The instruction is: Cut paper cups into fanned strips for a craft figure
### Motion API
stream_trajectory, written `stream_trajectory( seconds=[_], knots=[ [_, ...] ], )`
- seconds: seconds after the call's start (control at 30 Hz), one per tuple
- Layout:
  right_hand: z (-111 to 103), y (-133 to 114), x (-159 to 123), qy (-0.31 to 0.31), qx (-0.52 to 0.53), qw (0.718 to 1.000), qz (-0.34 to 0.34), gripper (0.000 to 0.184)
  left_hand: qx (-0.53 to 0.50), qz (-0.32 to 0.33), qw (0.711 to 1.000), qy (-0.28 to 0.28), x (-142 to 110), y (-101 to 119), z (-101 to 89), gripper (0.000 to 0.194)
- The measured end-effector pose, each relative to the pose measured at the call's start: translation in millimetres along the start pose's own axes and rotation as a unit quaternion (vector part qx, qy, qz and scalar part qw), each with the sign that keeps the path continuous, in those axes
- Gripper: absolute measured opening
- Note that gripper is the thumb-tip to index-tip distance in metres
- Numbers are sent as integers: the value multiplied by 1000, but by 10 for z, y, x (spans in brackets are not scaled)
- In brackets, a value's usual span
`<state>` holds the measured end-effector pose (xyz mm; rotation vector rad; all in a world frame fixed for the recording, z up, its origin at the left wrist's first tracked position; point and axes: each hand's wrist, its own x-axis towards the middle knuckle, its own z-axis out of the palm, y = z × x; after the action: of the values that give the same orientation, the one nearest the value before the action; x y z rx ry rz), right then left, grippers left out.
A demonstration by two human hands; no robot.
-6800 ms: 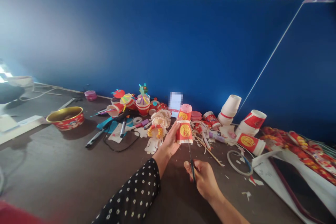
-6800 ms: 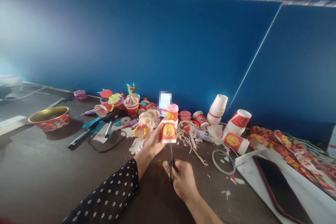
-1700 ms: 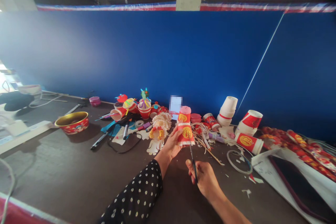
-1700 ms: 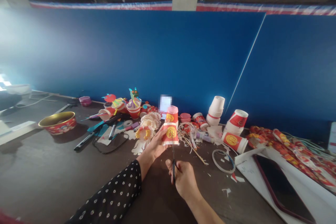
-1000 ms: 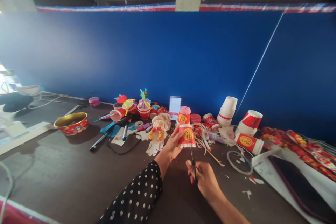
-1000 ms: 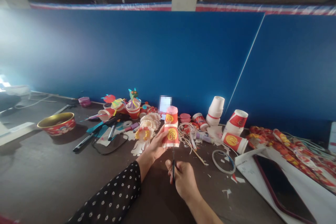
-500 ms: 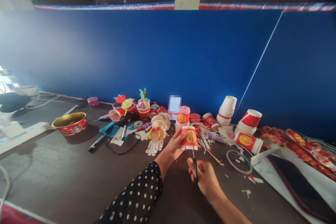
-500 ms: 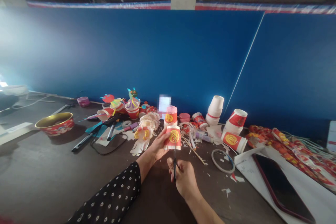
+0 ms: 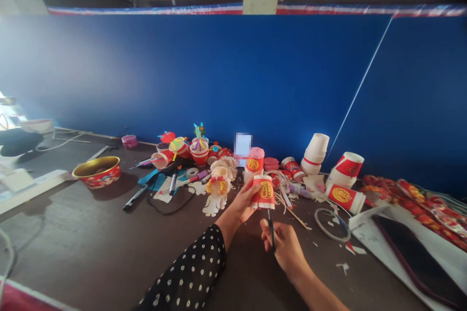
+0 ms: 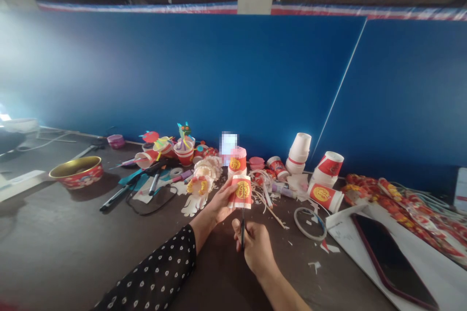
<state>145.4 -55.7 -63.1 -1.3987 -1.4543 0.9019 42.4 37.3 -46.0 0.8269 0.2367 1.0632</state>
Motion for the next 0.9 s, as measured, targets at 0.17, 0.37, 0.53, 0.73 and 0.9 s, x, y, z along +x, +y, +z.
stream_trajectory(
  seconds=[0.17, 0.37, 0.53, 0.73, 0.9],
  knots=[
    [-4, -8, 0, 0, 14, 1000, 3, 56, 10, -9, 1000, 4, 0, -8, 3, 46],
    [-1, -40, 0, 4, 6, 1000, 4, 58, 3, -11, 1000, 6, 16, -26, -23, 48],
    [-7, -67, -13, 2, 13, 1000, 4, 58, 3, -13, 1000, 6, 7, -20, -12, 51],
    [-11, -48, -7, 4, 17, 1000, 10, 58, 5, -15, 1000, 8, -1, -11, 10, 51],
    [-3, -57, -9, 8, 18, 999, 25, 55, 13, -11, 1000, 5, 5, -6, 8, 52]
  ],
)
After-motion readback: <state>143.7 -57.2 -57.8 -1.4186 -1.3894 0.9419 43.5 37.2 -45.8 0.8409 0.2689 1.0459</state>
